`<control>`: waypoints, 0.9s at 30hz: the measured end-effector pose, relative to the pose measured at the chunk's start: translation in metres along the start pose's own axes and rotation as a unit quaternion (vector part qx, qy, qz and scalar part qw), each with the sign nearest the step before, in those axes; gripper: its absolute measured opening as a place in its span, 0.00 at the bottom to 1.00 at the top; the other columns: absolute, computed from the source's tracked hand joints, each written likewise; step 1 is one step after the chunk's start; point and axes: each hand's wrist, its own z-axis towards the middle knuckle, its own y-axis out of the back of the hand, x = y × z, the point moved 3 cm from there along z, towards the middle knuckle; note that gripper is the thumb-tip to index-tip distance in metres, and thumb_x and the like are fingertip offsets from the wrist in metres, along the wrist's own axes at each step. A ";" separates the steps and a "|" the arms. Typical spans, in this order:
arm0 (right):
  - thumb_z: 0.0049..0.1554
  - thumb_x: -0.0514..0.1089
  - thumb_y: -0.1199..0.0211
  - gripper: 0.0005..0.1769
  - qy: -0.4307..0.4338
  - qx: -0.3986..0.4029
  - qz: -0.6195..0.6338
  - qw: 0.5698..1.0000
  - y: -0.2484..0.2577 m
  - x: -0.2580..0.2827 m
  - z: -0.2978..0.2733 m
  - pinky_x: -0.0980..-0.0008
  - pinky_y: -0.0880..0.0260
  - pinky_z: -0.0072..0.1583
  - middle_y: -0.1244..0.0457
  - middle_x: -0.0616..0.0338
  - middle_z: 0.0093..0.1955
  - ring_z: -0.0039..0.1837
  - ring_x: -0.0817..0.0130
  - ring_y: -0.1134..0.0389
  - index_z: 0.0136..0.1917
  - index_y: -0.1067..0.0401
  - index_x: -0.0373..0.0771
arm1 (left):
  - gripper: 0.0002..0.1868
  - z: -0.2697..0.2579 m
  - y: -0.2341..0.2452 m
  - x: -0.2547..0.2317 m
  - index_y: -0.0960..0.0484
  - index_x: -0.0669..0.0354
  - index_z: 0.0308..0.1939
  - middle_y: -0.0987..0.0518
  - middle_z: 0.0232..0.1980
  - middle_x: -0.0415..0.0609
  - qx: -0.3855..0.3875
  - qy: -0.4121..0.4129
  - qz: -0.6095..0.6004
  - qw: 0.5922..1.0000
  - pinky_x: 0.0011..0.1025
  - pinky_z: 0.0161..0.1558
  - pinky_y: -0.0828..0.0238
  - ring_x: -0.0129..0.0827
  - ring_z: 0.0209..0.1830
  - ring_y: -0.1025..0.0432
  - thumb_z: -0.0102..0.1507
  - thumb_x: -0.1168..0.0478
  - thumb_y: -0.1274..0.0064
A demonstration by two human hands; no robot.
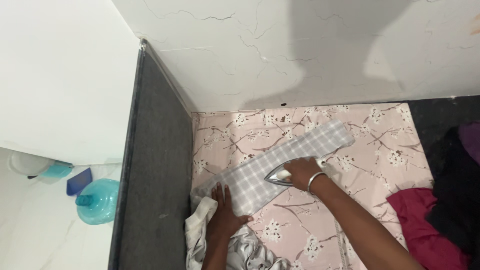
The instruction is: The person irons a checkered shirt on a floral-patterned ironing board. They repeatedly smooth the fabric, use an electric iron to press the shirt, and reposition the garment to iron different sections.
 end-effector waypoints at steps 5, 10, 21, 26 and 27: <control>0.60 0.55 0.38 0.18 0.055 -0.007 0.017 0.998 -0.004 0.053 -0.002 0.47 0.42 0.68 0.32 0.54 0.58 0.64 0.54 0.33 0.59 0.27 0.46 | 0.75 -0.002 -0.003 0.005 0.69 0.54 0.80 0.77 0.85 0.47 -0.030 0.000 -0.010 1.000 0.39 0.80 0.61 0.39 0.86 0.80 0.48 0.40 0.26; 0.59 0.52 0.38 0.16 0.074 -0.012 0.054 0.996 -0.009 0.099 -0.002 0.48 0.37 0.62 0.32 0.52 0.56 0.60 0.50 0.31 0.57 0.28 0.43 | 0.80 0.006 -0.018 0.023 0.71 0.63 0.78 0.72 0.84 0.55 -0.095 -0.025 -0.080 0.992 0.38 0.81 0.72 0.44 0.85 0.77 0.44 0.43 0.22; 0.61 0.51 0.40 0.12 0.000 -0.109 0.121 0.987 -0.005 0.116 0.014 0.48 0.39 0.58 0.31 0.52 0.51 0.54 0.52 0.31 0.54 0.27 0.44 | 0.80 0.011 -0.019 0.026 0.71 0.64 0.77 0.71 0.84 0.56 -0.094 -0.017 -0.067 0.993 0.38 0.81 0.72 0.46 0.85 0.76 0.44 0.42 0.22; 0.59 0.47 0.40 0.15 0.006 -0.056 0.058 0.997 0.014 0.096 0.034 0.45 0.40 0.62 0.31 0.56 0.54 0.61 0.56 0.34 0.59 0.28 0.45 | 0.80 0.012 -0.019 0.025 0.71 0.63 0.78 0.72 0.84 0.54 -0.076 0.001 -0.057 0.995 0.38 0.81 0.72 0.45 0.85 0.77 0.45 0.41 0.23; 0.59 0.46 0.40 0.16 0.001 -0.034 0.040 0.999 0.015 0.092 0.036 0.45 0.40 0.63 0.31 0.56 0.55 0.62 0.56 0.35 0.61 0.29 0.45 | 0.80 0.013 -0.020 0.026 0.72 0.63 0.78 0.73 0.84 0.54 -0.076 -0.004 -0.063 0.995 0.39 0.81 0.73 0.46 0.85 0.77 0.45 0.42 0.23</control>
